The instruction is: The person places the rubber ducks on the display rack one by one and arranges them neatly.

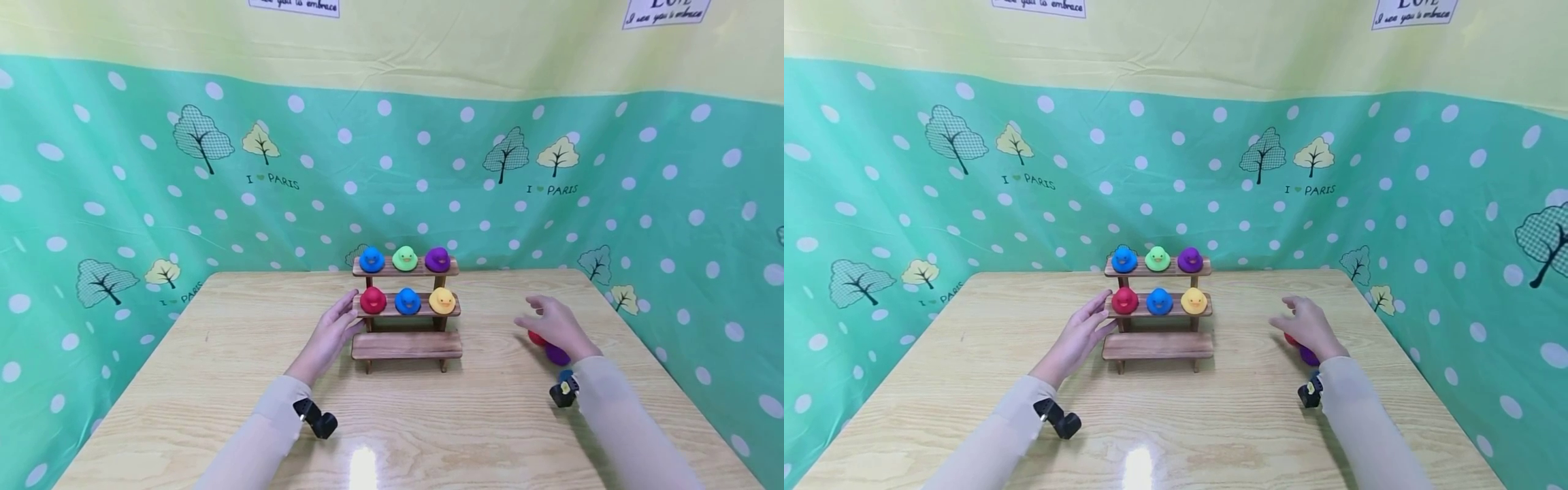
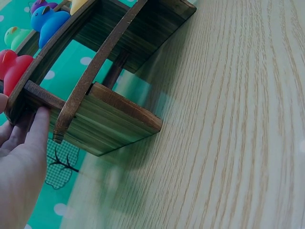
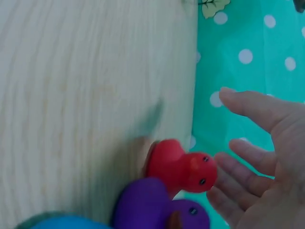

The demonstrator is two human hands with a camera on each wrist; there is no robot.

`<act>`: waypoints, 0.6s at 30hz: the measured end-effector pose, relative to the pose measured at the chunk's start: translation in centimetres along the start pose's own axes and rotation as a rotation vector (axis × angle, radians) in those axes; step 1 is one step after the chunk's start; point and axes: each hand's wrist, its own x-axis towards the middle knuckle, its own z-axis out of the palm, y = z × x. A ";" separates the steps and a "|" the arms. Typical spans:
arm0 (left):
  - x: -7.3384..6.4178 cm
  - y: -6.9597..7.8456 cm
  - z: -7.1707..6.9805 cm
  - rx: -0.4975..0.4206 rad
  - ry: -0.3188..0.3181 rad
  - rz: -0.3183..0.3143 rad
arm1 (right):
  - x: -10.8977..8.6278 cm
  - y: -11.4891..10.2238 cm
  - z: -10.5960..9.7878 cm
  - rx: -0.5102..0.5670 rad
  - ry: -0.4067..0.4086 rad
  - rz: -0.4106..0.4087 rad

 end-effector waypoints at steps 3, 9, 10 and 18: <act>0.0 0.1 0.0 -0.003 0.007 -0.004 | -0.1 0.5 -0.1 -0.025 -0.024 0.037; -0.1 0.2 0.2 -0.006 0.016 -0.005 | -0.5 1.5 -0.4 -0.051 -0.073 0.098; -0.1 0.2 0.2 -0.006 0.017 -0.004 | -0.6 1.6 -0.5 -0.053 -0.082 0.110; -0.1 0.1 0.2 -0.008 0.014 0.001 | -1.0 2.2 -0.6 -0.056 -0.141 0.178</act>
